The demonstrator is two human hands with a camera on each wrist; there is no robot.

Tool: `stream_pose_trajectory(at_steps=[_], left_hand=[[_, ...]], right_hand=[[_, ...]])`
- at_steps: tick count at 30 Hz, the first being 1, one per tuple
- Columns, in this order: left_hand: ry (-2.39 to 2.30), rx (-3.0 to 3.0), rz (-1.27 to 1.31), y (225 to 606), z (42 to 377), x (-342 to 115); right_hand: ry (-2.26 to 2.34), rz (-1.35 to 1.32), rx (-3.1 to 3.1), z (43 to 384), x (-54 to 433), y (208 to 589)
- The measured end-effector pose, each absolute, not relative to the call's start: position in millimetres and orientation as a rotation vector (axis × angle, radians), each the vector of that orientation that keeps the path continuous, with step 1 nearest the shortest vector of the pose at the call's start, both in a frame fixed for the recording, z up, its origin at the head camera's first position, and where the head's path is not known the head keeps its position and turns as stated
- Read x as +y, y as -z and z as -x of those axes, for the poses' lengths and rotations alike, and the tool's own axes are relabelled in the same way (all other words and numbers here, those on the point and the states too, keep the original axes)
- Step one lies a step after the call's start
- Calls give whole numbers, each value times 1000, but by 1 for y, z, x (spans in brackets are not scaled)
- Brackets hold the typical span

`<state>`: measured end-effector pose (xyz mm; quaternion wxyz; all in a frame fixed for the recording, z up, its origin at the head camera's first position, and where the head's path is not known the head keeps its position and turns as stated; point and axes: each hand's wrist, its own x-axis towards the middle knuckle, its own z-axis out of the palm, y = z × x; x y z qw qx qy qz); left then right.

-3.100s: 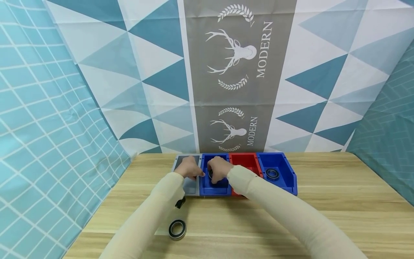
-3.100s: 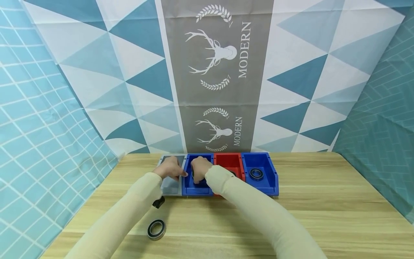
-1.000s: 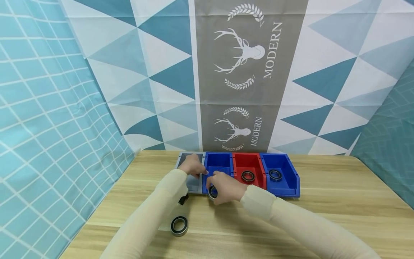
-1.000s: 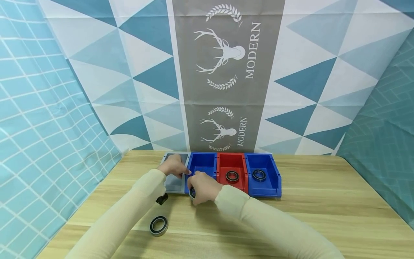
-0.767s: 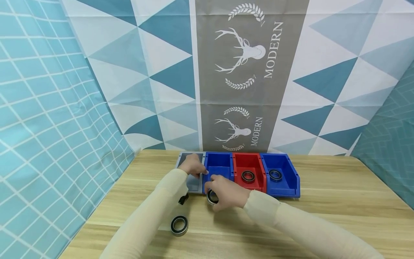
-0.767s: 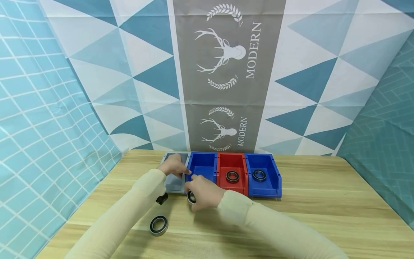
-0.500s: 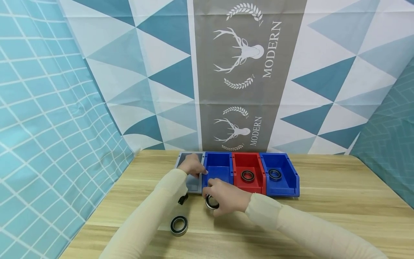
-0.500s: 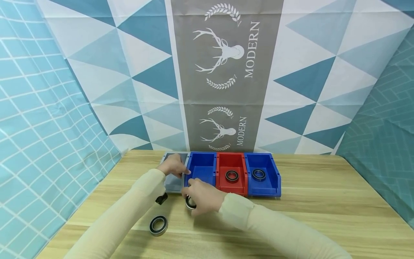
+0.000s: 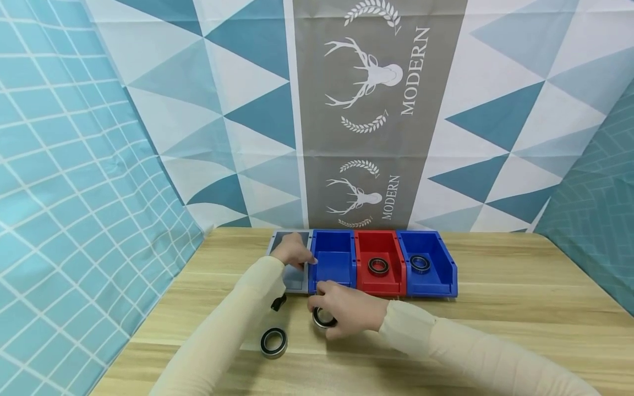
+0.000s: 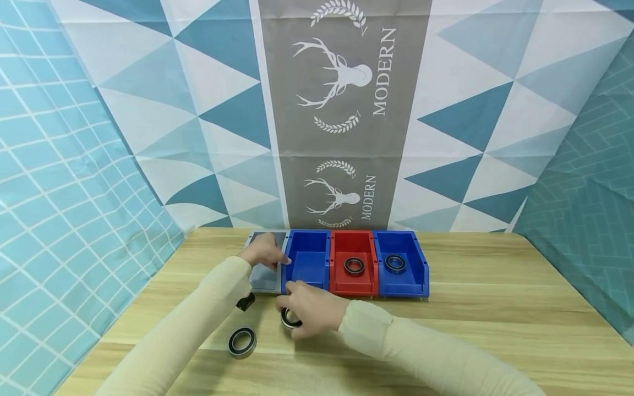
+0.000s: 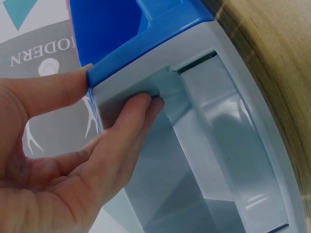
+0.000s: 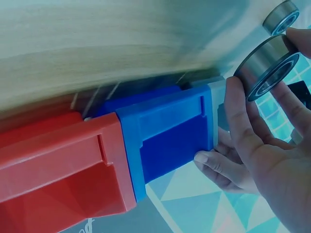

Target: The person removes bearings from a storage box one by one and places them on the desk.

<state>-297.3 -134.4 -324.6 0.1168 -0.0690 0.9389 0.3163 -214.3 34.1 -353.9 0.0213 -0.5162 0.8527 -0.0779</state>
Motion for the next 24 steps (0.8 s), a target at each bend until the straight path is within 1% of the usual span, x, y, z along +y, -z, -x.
stream_pose_trajectory(at_steps=[11,24], left_hand=[[-920,2760,207,324,297,-134],[-913,2765,195,325,297,-134]], right_hand=[[236,1574,2578,205,32,355],[215,1609,2532,194,34,362]])
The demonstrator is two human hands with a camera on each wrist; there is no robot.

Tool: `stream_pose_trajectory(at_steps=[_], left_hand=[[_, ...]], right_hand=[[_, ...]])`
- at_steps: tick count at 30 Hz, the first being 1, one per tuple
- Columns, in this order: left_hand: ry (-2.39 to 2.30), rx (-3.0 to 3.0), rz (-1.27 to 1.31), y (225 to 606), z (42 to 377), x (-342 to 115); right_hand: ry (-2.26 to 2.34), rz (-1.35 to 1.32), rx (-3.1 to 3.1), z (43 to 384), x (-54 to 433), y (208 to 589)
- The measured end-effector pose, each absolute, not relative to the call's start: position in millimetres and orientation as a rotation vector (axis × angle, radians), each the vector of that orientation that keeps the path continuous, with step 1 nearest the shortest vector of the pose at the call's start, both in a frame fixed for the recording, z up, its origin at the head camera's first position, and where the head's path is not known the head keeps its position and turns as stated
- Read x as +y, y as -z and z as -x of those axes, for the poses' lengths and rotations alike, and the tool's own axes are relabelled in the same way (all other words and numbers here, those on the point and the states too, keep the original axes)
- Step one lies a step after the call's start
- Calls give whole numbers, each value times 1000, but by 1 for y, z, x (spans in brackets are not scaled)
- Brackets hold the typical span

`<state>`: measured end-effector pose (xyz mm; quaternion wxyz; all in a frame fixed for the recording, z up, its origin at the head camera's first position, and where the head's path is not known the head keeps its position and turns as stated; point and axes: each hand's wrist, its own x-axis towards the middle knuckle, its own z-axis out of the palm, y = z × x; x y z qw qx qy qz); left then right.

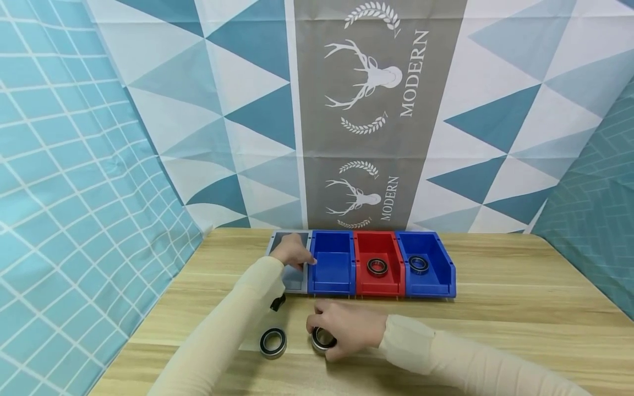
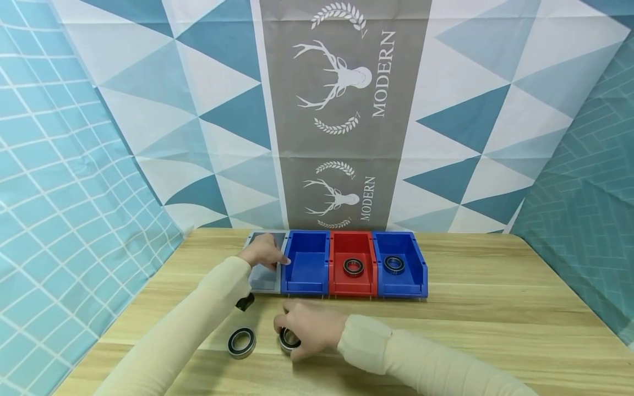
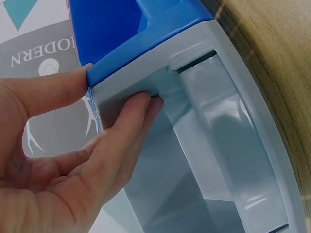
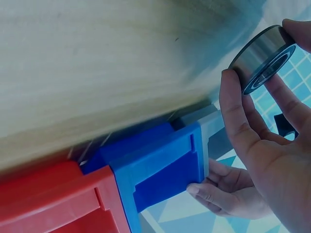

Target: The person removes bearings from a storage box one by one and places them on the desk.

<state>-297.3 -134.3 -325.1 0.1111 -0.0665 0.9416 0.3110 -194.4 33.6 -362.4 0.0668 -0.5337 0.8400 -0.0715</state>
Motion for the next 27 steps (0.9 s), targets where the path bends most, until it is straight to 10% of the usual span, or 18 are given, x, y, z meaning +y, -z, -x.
stream_pose_trajectory(at_steps=[27], left_hand=[[-904,2736,227,321,297,-133]], right_hand=[[272,1632,2529,190,30,379]])
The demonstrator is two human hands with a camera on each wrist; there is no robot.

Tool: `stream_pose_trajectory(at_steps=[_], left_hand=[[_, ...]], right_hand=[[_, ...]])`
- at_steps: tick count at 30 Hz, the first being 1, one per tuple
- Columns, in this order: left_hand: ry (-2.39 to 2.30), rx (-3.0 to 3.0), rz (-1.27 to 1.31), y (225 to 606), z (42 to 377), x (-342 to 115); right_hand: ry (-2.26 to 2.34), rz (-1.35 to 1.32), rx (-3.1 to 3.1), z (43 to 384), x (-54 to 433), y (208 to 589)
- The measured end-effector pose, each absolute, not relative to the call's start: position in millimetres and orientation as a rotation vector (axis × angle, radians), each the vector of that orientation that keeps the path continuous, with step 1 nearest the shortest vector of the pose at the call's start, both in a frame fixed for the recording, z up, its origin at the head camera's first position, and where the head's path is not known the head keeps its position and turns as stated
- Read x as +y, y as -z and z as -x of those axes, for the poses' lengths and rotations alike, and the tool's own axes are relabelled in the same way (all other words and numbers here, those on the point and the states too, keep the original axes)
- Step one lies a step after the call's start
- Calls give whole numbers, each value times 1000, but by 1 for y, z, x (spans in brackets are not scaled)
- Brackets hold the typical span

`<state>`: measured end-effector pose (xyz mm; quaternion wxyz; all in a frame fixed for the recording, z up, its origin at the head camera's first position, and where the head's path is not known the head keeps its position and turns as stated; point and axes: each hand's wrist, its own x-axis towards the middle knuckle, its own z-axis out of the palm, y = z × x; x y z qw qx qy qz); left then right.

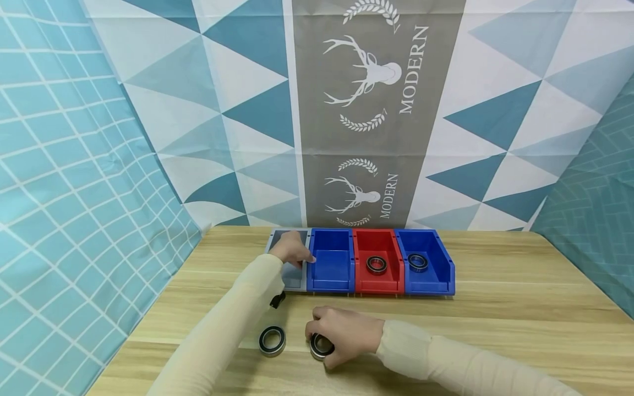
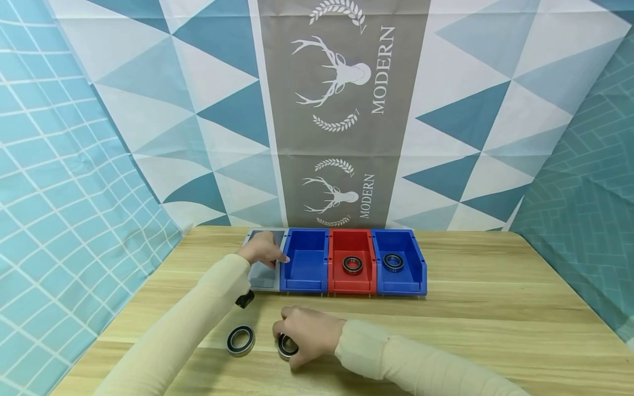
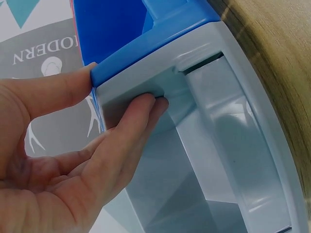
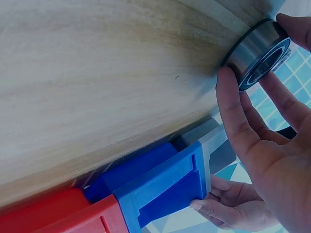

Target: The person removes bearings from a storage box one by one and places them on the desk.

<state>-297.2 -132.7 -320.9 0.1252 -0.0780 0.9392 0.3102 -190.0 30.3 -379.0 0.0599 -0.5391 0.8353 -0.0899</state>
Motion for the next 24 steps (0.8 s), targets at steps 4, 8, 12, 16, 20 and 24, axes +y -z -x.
stream_pose_trajectory(at_steps=[4,8,12,16,20,24], left_hand=[[-918,2740,221,322,297,-133],[-919,2743,208,322,297,-134],[-910,2742,200,321,297,-134],[-869,2761,173,319,297,-135],[-841,2771,162,318,295,-136],[-838,2761,160,319,295,-136]], right_hand=[[268,1625,2529,189,28,377],[248,1637,2540,188,28,376],[235,1645,2551,188,29,376],[226,1640,2561,188,31,376],[211,1619,2579,187,34,377],[194,1620,2627,185,36,381]])
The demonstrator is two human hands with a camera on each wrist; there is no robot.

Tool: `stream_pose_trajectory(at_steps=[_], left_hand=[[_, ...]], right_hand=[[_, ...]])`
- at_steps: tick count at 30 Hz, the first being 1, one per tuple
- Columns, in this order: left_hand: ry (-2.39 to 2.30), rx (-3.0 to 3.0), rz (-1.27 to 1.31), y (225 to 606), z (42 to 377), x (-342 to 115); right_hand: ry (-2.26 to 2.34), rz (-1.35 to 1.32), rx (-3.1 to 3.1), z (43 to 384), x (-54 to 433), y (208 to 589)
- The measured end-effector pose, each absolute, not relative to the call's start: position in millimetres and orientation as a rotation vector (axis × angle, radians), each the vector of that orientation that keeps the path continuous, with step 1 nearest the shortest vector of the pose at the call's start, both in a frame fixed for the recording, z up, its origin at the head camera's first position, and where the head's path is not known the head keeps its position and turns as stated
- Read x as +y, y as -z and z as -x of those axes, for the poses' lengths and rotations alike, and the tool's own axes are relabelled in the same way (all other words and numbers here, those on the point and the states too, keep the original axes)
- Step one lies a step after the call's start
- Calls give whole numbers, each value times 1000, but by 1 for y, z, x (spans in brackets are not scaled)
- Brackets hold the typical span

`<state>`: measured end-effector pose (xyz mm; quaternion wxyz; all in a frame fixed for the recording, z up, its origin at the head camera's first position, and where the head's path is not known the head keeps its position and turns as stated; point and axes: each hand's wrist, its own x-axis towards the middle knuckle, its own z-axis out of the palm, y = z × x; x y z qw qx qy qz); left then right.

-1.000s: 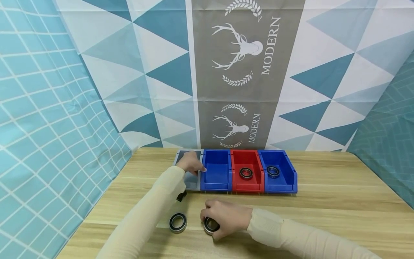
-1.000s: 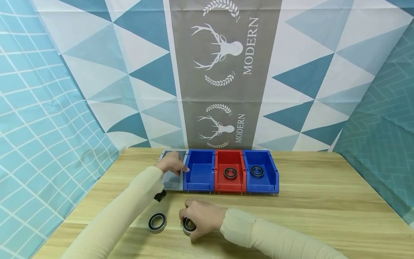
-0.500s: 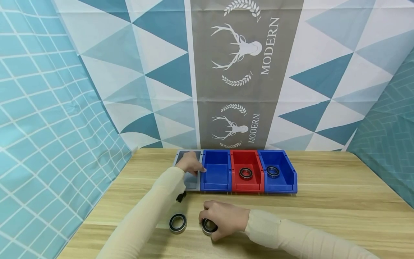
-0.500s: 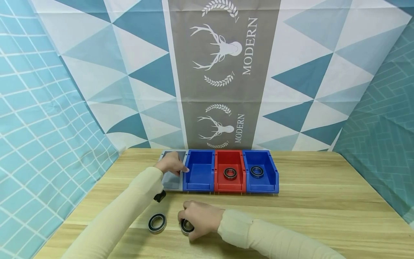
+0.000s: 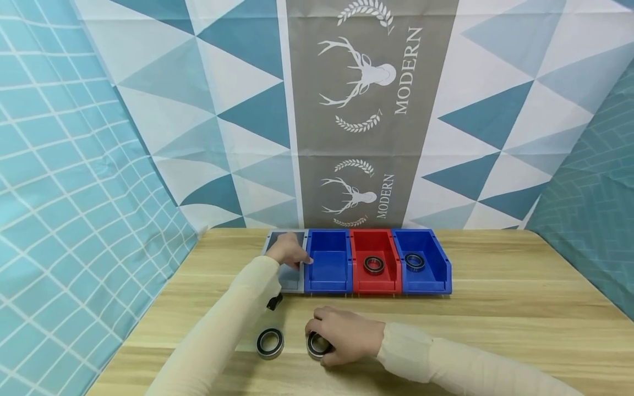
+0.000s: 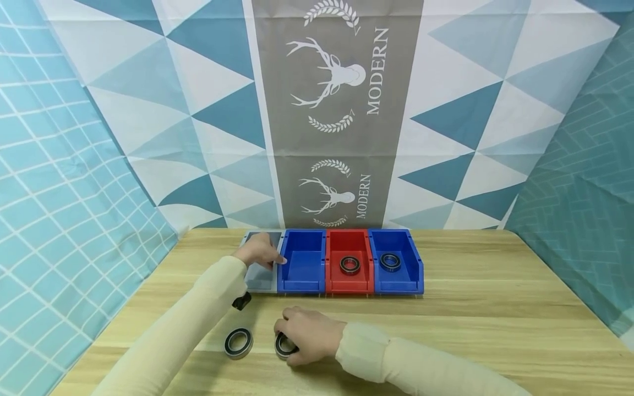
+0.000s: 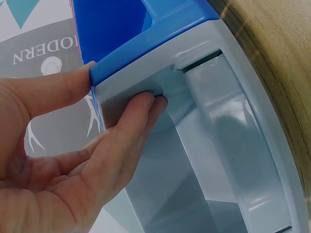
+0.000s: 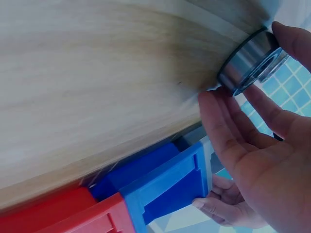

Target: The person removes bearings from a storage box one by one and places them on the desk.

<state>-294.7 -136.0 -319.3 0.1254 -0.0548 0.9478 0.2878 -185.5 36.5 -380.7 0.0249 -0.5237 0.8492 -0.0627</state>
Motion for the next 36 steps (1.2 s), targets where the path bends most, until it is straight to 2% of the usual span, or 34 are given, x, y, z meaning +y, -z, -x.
stream_pose_trajectory(at_steps=[7,25,36], left_hand=[[-849,2749,162,322,296,-137],[-872,2733,187,324,297,-140],[-891,2724,180,321,296,-137]], right_hand=[[227,1615,2656,187,46,383],[457,1299,2857,207,98,357],[639,1020,3043,219,127,351]])
